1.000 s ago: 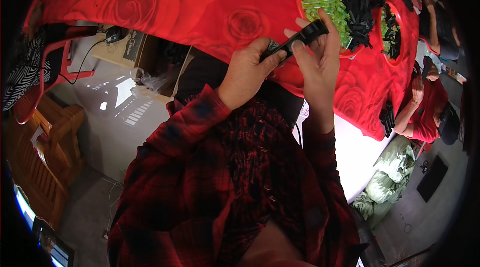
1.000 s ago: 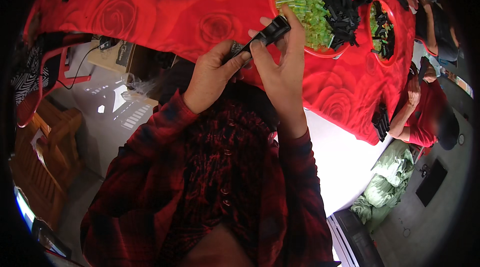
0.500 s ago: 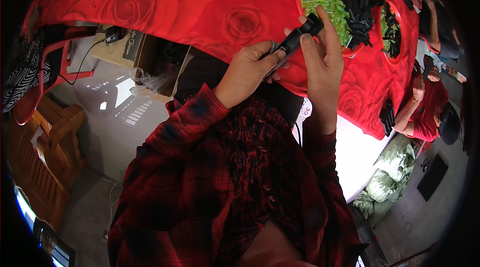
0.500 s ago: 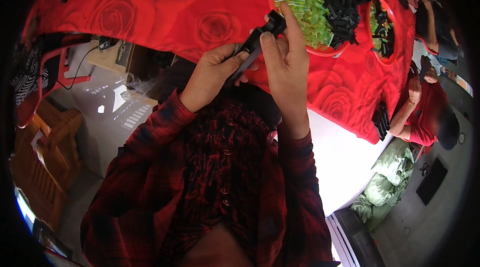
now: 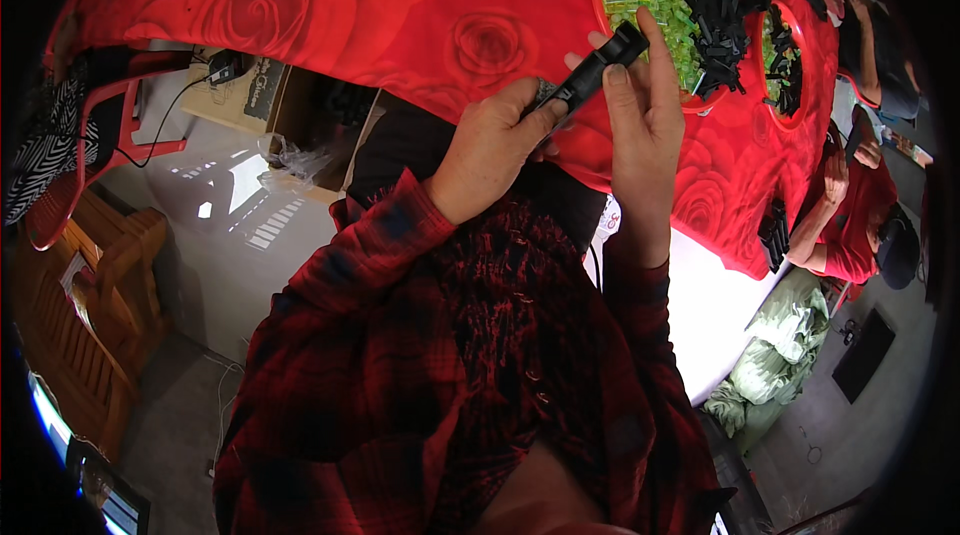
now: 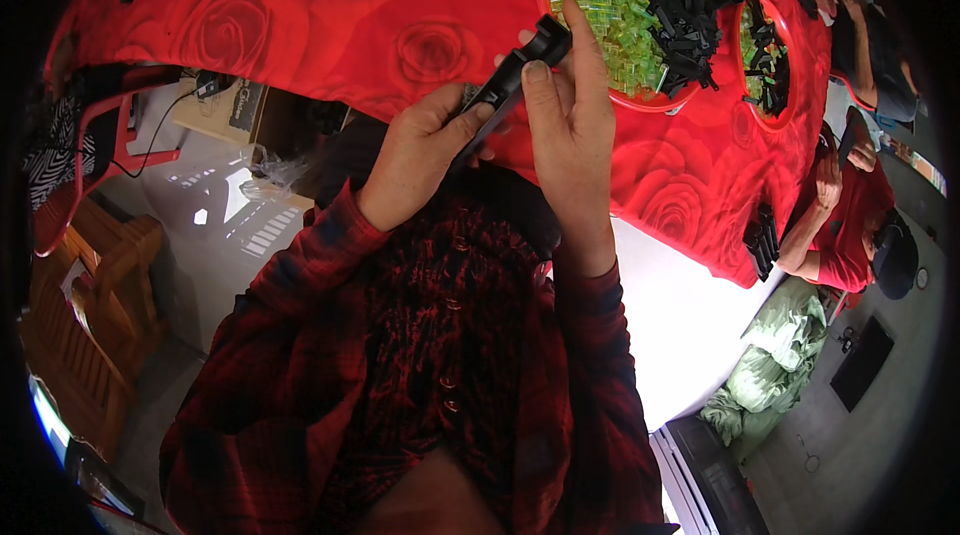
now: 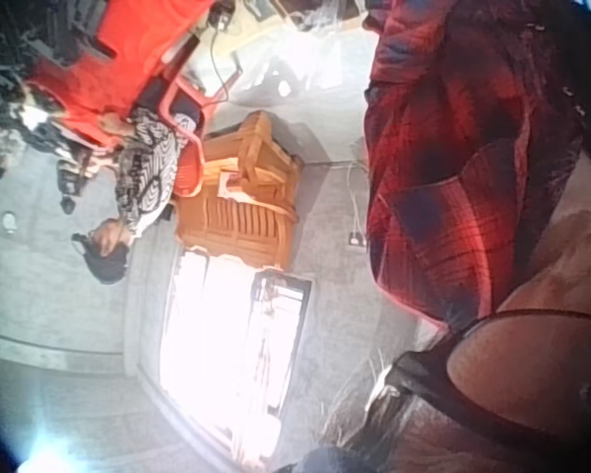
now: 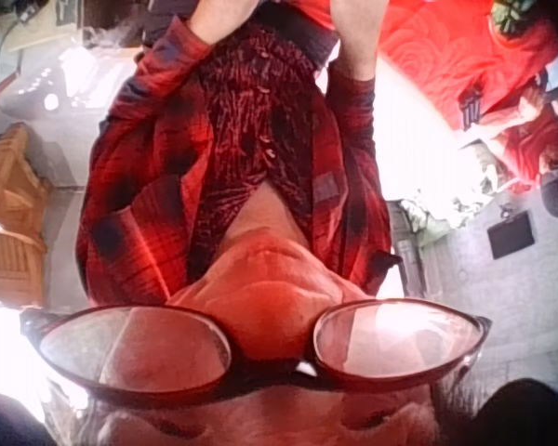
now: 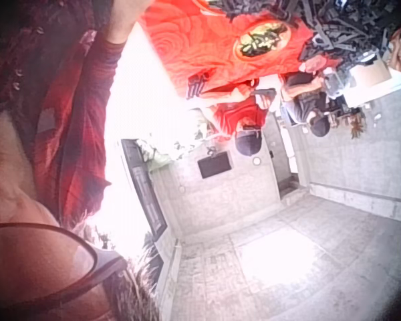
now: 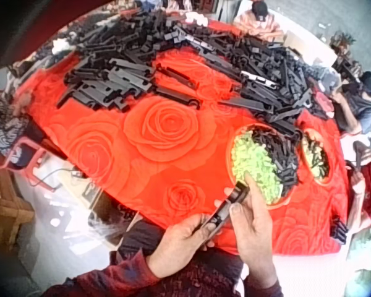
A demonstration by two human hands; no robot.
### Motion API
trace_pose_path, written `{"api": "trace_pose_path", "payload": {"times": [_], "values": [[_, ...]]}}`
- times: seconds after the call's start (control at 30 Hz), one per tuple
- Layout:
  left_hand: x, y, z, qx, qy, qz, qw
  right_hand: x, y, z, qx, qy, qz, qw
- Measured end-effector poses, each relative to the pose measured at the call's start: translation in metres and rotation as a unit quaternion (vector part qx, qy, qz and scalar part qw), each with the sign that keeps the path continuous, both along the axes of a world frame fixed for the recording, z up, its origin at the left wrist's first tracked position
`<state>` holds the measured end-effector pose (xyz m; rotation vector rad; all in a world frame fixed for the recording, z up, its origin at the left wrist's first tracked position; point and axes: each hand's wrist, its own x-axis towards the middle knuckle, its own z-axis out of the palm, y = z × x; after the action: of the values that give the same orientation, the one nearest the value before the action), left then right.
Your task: The person assembles small plastic components and small connectors by hand.
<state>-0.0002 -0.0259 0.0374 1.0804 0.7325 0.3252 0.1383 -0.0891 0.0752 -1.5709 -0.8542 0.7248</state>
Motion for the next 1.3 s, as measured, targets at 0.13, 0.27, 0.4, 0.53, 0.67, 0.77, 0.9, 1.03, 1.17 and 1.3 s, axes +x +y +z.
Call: {"api": "trace_pose_path", "payload": {"times": [0.13, 0.27, 0.4, 0.53, 0.67, 0.77, 0.9, 1.03, 1.17, 1.3], "values": [[-0.002, 0.0, 0.004, 0.079, 0.024, 0.025, 0.996, -0.004, 0.001, 0.007, -0.003, 0.018, 0.016, 1.0], [-0.003, 0.001, 0.006, 0.111, 0.055, 0.02, 0.992, -0.007, 0.001, 0.011, -0.001, 0.086, 0.019, 0.996], [-0.002, -0.002, -0.003, 0.102, 0.033, 0.033, 0.994, -0.007, 0.0, 0.004, 0.005, 0.029, 0.013, 0.999], [-0.002, -0.001, 0.001, 0.051, 0.023, 0.029, 0.998, -0.007, -0.002, 0.003, -0.011, 0.073, 0.015, 0.997], [0.001, -0.004, -0.004, 0.026, 0.023, 0.037, 0.999, -0.008, -0.003, -0.002, -0.047, 0.03, 0.023, 0.998], [0.003, -0.009, -0.017, 0.068, 0.035, 0.061, 0.995, -0.012, -0.001, -0.008, -0.081, 0.024, -0.001, 0.996], [0.004, -0.01, -0.021, 0.129, 0.079, 0.063, 0.987, -0.016, 0.002, -0.021, -0.092, 0.055, -0.045, 0.993], [0.005, -0.005, -0.021, 0.086, 0.086, 0.066, 0.99, -0.029, 0.0, -0.031, -0.106, -0.146, -0.098, 0.979], [0.003, 0.0, -0.016, 0.146, 0.109, 0.038, 0.983, -0.029, -0.007, -0.031, 0.002, -0.413, -0.082, 0.907], [0.004, -0.002, -0.025, 0.159, 0.082, 0.047, 0.983, -0.028, -0.006, -0.023, -0.1, -0.468, -0.046, 0.877]]}}
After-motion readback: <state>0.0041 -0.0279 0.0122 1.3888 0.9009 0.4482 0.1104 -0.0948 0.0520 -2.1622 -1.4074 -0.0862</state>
